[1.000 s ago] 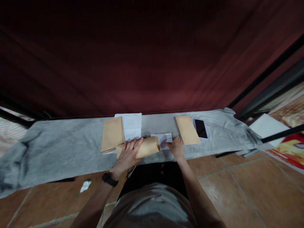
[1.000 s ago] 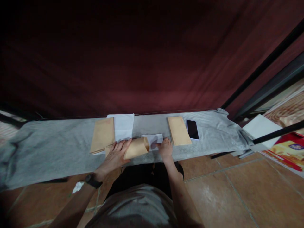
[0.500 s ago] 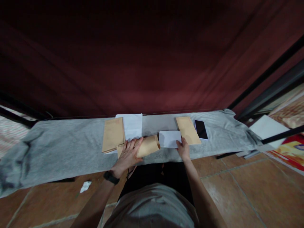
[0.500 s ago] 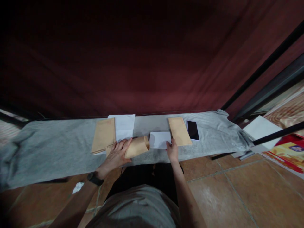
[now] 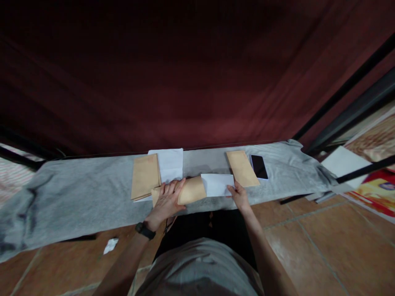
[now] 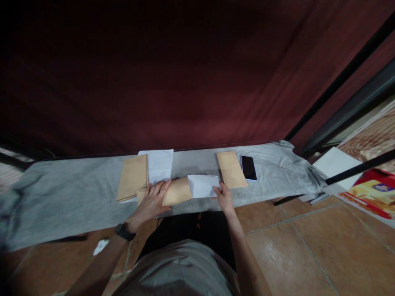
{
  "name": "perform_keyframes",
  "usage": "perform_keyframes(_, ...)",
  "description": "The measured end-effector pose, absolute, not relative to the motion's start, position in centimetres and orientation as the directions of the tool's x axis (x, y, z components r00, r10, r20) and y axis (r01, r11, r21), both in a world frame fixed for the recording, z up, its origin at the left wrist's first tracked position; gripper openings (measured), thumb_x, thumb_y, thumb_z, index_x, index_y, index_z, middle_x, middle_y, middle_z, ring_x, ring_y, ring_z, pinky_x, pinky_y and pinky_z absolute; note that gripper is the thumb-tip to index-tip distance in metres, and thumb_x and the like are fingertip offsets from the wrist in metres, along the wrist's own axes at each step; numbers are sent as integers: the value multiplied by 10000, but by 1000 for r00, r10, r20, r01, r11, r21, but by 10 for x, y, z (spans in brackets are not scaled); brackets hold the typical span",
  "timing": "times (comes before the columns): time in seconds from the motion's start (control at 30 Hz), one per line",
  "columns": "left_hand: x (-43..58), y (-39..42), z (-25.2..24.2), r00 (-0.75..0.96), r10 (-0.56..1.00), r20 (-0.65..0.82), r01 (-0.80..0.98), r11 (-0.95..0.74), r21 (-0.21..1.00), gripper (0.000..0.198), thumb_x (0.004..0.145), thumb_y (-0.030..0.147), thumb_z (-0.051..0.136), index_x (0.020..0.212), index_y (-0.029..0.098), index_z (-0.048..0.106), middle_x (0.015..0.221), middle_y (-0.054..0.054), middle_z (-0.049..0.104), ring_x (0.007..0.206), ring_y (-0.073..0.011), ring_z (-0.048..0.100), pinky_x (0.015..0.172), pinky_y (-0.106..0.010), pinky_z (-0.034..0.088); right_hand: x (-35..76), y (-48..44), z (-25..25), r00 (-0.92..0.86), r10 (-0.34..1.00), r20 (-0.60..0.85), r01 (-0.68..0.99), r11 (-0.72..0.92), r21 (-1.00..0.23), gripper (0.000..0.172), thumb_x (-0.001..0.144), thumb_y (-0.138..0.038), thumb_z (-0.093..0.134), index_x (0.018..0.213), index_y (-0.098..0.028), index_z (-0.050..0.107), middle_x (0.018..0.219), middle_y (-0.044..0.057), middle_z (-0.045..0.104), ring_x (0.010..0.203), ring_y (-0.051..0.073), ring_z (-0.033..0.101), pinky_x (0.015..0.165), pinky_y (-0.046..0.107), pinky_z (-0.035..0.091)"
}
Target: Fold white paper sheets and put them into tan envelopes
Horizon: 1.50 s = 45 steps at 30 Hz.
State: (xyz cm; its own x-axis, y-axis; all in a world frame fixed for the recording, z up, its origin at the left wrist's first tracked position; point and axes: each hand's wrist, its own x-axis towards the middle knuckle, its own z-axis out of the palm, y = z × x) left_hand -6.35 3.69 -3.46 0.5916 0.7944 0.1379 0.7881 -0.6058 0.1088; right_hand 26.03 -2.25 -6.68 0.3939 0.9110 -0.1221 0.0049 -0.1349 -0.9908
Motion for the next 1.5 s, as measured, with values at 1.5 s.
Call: perform_keyframes(1.5,24,58,-27,818,571,73,545,-809,220,1145,719,459,817,1598,332,94,1646,-125,228,1511,-373,190,1209,-586,-29,248,-35,-89,294,895,-336,-264,-262,-928,400,626,-538,789,823,-196,726,717,48,757,746,261,726,642,338,557)
